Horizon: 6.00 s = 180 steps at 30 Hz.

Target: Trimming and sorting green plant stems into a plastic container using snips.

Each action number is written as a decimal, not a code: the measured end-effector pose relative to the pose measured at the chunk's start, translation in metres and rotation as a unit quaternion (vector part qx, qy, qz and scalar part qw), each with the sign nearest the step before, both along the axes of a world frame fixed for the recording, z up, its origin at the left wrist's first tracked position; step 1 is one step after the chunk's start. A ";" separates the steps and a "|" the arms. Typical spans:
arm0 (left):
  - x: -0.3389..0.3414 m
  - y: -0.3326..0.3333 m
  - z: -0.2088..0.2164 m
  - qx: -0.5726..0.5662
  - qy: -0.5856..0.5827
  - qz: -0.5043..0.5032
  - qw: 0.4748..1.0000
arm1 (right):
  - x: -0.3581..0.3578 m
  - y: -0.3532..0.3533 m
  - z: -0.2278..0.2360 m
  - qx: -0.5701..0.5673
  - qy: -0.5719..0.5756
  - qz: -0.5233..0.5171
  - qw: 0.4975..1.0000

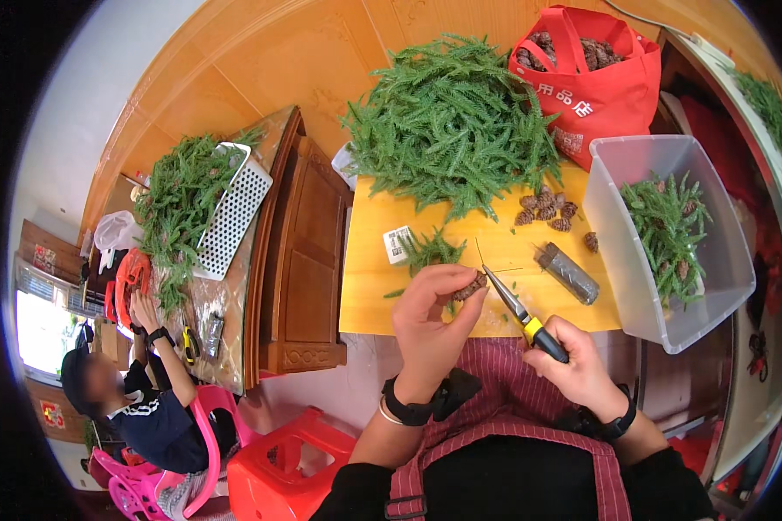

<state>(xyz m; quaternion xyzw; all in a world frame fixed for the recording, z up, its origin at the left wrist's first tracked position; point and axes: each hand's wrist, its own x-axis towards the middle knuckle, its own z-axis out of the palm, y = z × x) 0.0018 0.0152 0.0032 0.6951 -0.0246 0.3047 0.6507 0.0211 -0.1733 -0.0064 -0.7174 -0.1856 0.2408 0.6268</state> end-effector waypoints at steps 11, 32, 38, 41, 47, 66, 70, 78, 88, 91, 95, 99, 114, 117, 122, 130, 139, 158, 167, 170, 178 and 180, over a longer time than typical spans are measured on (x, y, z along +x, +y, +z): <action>0.005 0.014 -0.010 -0.270 0.102 0.004 0.957 | 0.034 -0.002 -0.007 -0.236 -0.239 0.018 0.942; 0.015 0.002 -0.020 0.090 0.108 -0.093 0.986 | 0.048 0.045 -0.008 0.210 0.065 0.018 0.975; 0.014 0.031 -0.012 0.000 0.165 -0.028 0.986 | 0.063 0.040 0.003 0.237 0.068 -0.026 0.969; 0.014 0.046 -0.006 -0.012 0.155 0.003 0.988 | 0.068 0.030 0.000 0.195 0.006 -0.039 0.980; -0.008 0.022 0.080 0.036 -0.081 -0.127 0.988 | 0.071 -0.007 0.001 0.075 -0.115 -0.117 0.984; -0.018 0.000 0.163 0.188 -0.265 -0.400 0.857 | 0.025 -0.101 0.059 -0.110 -0.390 -0.317 0.857; -0.022 -0.006 0.166 0.211 -0.262 -0.399 0.853 | 0.023 -0.110 0.059 -0.119 -0.354 -0.338 0.864; -0.025 -0.016 0.172 0.255 -0.261 -0.409 0.837 | 0.021 -0.109 0.035 -0.281 -0.392 -0.212 0.850; -0.040 -0.007 0.177 0.303 -0.248 -0.387 0.835 | 0.051 -0.075 0.016 -0.315 -0.443 -0.327 0.773; -0.023 0.005 0.164 0.275 -0.270 -0.420 0.822 | 0.057 -0.066 0.013 -0.352 -0.439 -0.320 0.763; -0.023 0.012 0.142 0.248 -0.250 -0.348 0.869 | 0.052 -0.058 0.026 -0.304 -0.497 -0.303 0.755; 0.003 0.027 0.121 0.181 -0.212 -0.306 0.910 | 0.029 -0.052 0.041 -0.108 -0.524 -0.247 0.808; 0.030 0.067 0.035 0.207 0.233 -0.053 0.949 | 0.039 0.003 -0.006 -0.045 -0.321 0.025 0.946; 0.030 0.073 0.004 0.424 0.270 -0.040 0.864 | 0.040 0.007 -0.012 -0.051 -0.236 0.022 0.970; 0.046 0.057 -0.023 0.499 0.297 -0.001 0.815 | 0.060 0.016 -0.017 -0.034 -0.155 0.012 0.987; 0.067 0.086 0.000 0.325 0.304 -0.058 0.894 | 0.093 0.031 -0.019 0.045 -0.038 -0.006 0.998; 0.077 0.049 0.019 -0.188 0.232 -0.141 0.944 | 0.107 0.039 -0.002 0.188 0.010 -0.067 0.980; 0.154 0.032 0.055 -0.228 0.076 -0.323 0.915 | 0.177 0.069 0.059 0.208 -0.154 -0.177 0.950; 0.184 0.051 0.062 -0.133 0.049 -0.239 0.961 | 0.207 0.082 0.076 0.192 -0.245 -0.056 0.949; 0.192 0.057 0.051 -0.189 0.053 -0.265 0.944 | 0.212 0.085 0.068 0.118 -0.247 -0.075 0.959; 0.196 0.069 0.045 -0.170 0.100 -0.208 0.958 | 0.210 0.093 0.048 0.204 -0.161 -0.119 0.958; 0.195 0.069 0.046 -0.144 0.089 -0.200 0.965 | 0.213 0.089 0.046 0.199 -0.188 -0.126 0.954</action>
